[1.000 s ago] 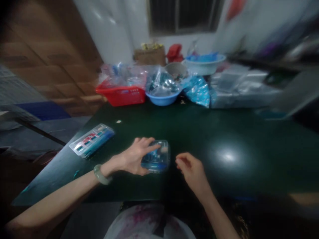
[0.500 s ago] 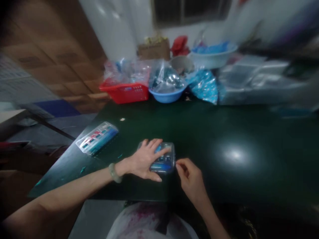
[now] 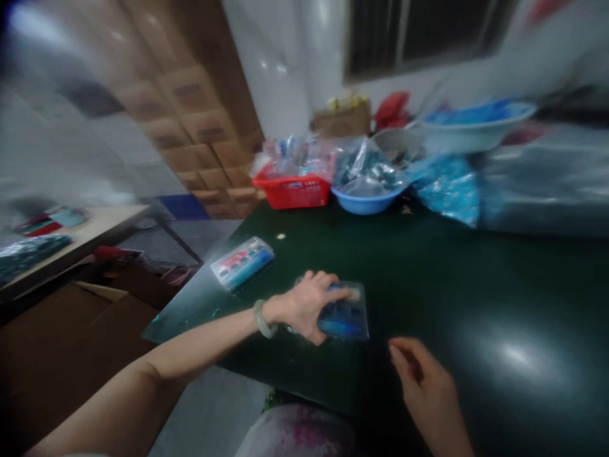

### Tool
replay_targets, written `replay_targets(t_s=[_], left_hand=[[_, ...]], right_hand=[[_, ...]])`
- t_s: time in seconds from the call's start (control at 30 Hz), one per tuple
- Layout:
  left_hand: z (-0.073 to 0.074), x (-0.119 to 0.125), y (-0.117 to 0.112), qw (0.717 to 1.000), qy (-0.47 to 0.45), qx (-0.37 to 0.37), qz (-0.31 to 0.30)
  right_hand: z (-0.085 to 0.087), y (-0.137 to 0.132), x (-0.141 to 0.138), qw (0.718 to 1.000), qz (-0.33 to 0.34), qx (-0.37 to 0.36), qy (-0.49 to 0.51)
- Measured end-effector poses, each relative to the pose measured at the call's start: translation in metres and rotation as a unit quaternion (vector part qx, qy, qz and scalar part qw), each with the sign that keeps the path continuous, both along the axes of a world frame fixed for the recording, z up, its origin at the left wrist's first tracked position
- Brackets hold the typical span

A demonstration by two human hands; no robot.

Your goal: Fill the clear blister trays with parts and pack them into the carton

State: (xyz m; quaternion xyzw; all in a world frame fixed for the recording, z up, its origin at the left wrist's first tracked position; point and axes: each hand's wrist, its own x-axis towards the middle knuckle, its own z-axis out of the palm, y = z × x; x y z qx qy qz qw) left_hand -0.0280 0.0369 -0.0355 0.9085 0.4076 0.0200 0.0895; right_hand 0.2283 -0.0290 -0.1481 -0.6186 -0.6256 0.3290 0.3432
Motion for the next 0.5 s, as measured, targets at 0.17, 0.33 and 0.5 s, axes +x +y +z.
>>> replay_targets(t_s=[0.17, 0.33, 0.5], left_hand=[[0.053, -0.087, -0.001, 0.958, 0.002, 0.121, 0.261], [0.046, -0.165, 0.012, 0.9, 0.026, 0.14, 0.413], [0.011, -0.19, 0.021, 0.901, 0.031, 0.078, 0.425]], right_hand=[[-0.005, 0.001, 0.002, 1.0, -0.003, 0.004, -0.024], [-0.006, 0.004, -0.002, 1.0, 0.014, 0.025, -0.013], [0.001, 0.002, -0.013, 0.998, 0.027, 0.041, 0.037]])
